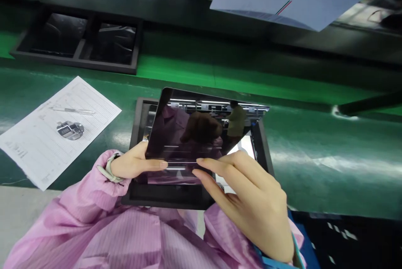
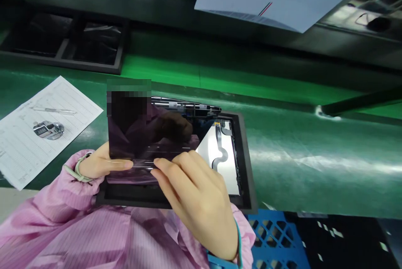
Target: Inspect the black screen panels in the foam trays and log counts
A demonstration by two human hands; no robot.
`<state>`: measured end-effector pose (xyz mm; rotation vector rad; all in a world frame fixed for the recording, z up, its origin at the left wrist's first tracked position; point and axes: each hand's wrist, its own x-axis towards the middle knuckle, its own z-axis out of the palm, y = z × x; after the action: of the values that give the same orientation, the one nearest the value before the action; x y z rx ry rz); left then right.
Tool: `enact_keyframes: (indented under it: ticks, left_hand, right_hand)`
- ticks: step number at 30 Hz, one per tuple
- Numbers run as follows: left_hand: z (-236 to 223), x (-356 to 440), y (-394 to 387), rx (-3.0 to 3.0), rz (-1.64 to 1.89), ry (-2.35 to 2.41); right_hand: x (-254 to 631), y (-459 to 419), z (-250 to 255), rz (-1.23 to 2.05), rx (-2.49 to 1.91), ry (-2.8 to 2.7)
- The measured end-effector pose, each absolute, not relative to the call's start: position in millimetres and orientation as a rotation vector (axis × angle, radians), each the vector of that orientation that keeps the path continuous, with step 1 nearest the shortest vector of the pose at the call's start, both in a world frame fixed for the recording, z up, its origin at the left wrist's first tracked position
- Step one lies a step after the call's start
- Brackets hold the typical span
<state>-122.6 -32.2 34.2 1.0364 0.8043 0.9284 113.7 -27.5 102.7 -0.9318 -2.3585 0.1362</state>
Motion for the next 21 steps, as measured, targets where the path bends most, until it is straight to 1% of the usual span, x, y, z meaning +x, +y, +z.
enact_keyframes:
  ticks: [3,10,16,21]
  left_hand:
    - [34.7,-122.6,-34.6,0.983,0.906,0.811]
    - [30.3,-124.3,-38.7,1.011,0.922,0.719]
    - [23.3,-128.4,-38.5,1.124,0.846,0.756]
    - [29.0,-129.7,-43.1,0.947,0.828,0.876]
  right_hand:
    - [107.1,-29.5,107.0,-0.011,-0.885,-2.362]
    - [89.0,-23.0,117.0,-0.103,-1.024,-2.346]
    - [55.2,-11.7,117.3,-0.052,-1.134,-2.232]
    - [73.7,-3.9,98.6,-0.035,-1.293,-2.086]
